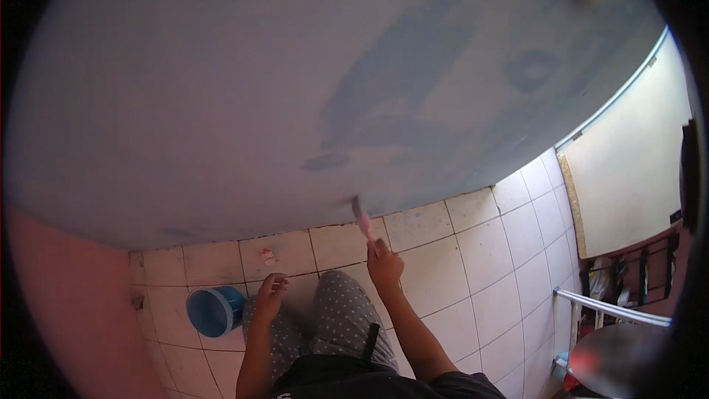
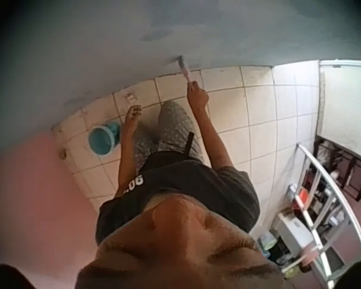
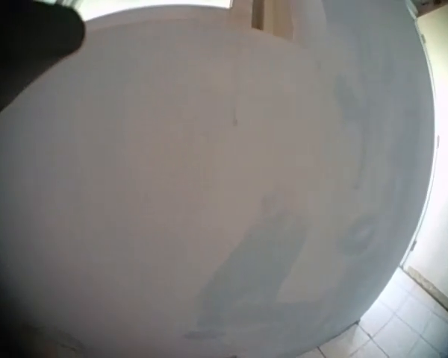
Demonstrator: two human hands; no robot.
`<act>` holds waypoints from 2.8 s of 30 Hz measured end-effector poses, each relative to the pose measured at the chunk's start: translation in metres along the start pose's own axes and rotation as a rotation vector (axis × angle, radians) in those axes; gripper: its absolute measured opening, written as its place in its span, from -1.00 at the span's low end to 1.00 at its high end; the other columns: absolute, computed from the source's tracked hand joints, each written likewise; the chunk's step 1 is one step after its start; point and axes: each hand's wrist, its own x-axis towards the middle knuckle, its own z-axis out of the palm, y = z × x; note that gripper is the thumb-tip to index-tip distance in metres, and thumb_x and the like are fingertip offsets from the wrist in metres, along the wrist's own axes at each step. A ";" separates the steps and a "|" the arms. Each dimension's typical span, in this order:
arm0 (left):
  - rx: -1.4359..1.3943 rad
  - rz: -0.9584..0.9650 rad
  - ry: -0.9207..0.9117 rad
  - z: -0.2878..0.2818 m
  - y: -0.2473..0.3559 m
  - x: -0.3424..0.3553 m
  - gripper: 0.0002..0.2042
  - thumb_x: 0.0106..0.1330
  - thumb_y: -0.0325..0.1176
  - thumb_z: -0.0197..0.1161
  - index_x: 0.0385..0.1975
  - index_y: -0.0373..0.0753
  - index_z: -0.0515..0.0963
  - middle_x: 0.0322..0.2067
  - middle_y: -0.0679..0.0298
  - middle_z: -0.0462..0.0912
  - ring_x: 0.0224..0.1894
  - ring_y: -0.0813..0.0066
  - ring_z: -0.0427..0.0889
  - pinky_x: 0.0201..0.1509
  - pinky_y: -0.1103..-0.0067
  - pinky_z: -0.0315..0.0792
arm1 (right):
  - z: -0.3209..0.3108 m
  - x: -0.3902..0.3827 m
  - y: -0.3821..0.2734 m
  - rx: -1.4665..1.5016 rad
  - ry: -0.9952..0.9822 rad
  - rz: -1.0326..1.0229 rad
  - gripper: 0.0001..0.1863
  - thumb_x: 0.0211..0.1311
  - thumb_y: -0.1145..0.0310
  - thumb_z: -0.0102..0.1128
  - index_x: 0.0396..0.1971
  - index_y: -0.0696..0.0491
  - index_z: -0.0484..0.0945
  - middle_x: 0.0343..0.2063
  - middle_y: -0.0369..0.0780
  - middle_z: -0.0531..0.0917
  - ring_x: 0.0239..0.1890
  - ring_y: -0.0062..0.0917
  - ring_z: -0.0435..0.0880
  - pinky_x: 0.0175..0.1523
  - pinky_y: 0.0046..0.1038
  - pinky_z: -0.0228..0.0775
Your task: Painting the lower section of a wall with light blue paint using a brush.
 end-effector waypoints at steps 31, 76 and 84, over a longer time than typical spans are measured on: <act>0.073 0.138 0.181 -0.079 -0.057 0.032 -0.77 0.24 -0.59 0.09 -0.11 -0.23 0.45 -0.24 0.27 0.53 -0.18 0.50 0.54 -0.13 0.57 0.42 | 0.067 0.001 -0.038 0.258 -0.597 -0.491 -0.68 0.24 0.10 0.16 -0.52 0.05 0.50 -0.72 -0.10 0.54 -0.65 -0.13 0.56 -0.56 -0.20 0.35; 0.094 0.002 0.012 -0.140 -0.126 0.034 -0.69 0.33 -0.19 0.07 0.04 -0.04 0.40 -0.06 0.37 0.47 -0.09 0.45 0.47 -0.01 0.40 0.28 | 0.152 -0.186 -0.131 0.843 0.087 0.195 -0.62 0.24 0.14 0.07 -0.48 0.22 0.56 -0.48 0.02 0.59 -0.35 -0.13 0.59 -0.22 -0.18 0.35; 0.034 0.101 0.075 -0.125 -0.072 0.032 -0.72 0.35 -0.22 0.04 0.02 -0.10 0.39 -0.10 0.34 0.48 -0.09 0.43 0.47 0.00 0.45 0.28 | 0.149 -0.159 -0.129 1.002 -0.013 0.261 -0.64 0.26 0.15 0.06 -0.43 0.19 0.55 -0.51 0.02 0.57 -0.43 -0.07 0.57 -0.30 -0.17 0.35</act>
